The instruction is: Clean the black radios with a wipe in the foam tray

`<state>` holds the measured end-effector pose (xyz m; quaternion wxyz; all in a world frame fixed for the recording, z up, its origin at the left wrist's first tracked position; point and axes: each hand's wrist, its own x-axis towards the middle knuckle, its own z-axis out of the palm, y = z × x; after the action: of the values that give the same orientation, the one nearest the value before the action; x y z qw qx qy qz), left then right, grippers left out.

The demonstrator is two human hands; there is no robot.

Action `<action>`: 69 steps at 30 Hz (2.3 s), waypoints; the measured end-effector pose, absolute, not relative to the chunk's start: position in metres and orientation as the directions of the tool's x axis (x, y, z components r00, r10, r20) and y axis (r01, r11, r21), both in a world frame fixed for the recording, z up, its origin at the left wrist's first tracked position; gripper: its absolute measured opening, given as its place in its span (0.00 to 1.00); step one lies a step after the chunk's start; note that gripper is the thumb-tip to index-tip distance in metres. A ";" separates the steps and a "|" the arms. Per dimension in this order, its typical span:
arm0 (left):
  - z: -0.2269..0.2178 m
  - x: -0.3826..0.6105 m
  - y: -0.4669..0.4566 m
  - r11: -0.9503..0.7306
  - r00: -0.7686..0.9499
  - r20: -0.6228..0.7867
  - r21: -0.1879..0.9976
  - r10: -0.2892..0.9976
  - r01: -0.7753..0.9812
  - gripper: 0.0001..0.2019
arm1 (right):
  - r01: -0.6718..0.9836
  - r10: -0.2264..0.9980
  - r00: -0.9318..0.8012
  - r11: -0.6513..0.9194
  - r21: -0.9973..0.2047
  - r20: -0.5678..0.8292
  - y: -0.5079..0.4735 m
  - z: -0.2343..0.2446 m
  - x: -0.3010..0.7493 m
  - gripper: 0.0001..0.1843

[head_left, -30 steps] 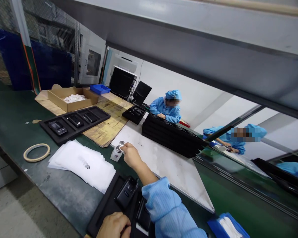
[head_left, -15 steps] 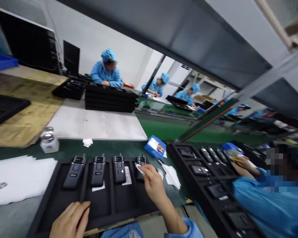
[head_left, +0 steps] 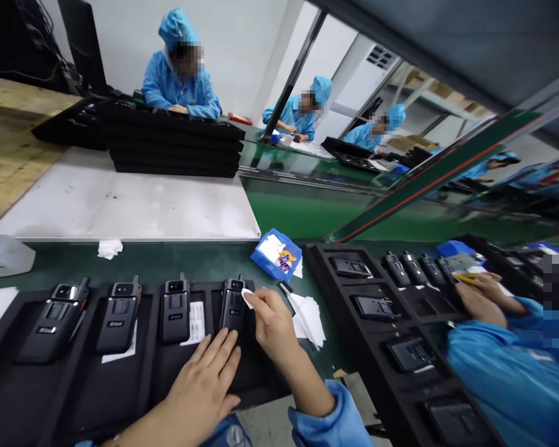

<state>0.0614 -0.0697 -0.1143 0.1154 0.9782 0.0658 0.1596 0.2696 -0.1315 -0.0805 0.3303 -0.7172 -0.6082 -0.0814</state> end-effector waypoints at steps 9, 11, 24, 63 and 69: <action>-0.115 0.061 -0.062 -0.957 0.956 0.252 0.280 0.153 0.079 0.32 | 0.961 0.909 0.085 0.033 -0.274 0.409 -0.110 -0.084 0.290 0.27; -0.117 0.062 -0.061 -0.959 0.957 0.253 0.275 0.141 0.069 0.31 | 0.972 0.922 0.050 0.043 -0.231 0.385 -0.111 -0.083 0.292 0.28; -0.118 0.064 -0.061 -0.967 0.952 0.281 0.248 0.124 0.053 0.25 | 0.986 0.926 -0.012 0.074 -0.151 0.379 -0.111 -0.079 0.294 0.29; -0.119 0.067 -0.062 -0.974 0.926 0.350 0.215 0.141 0.067 0.24 | 0.996 0.899 -0.016 0.054 -0.073 0.439 -0.098 -0.073 0.297 0.23; -0.124 0.066 -0.060 -0.968 0.916 0.374 0.246 0.145 0.053 0.23 | 0.918 0.644 0.381 -0.179 -0.353 0.663 -0.113 -0.061 0.315 0.22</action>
<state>0.0659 -0.0605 -0.1240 0.1161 0.9718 0.0511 0.1986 0.3152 -0.1134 -0.0609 0.3681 -0.7448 -0.5245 -0.1861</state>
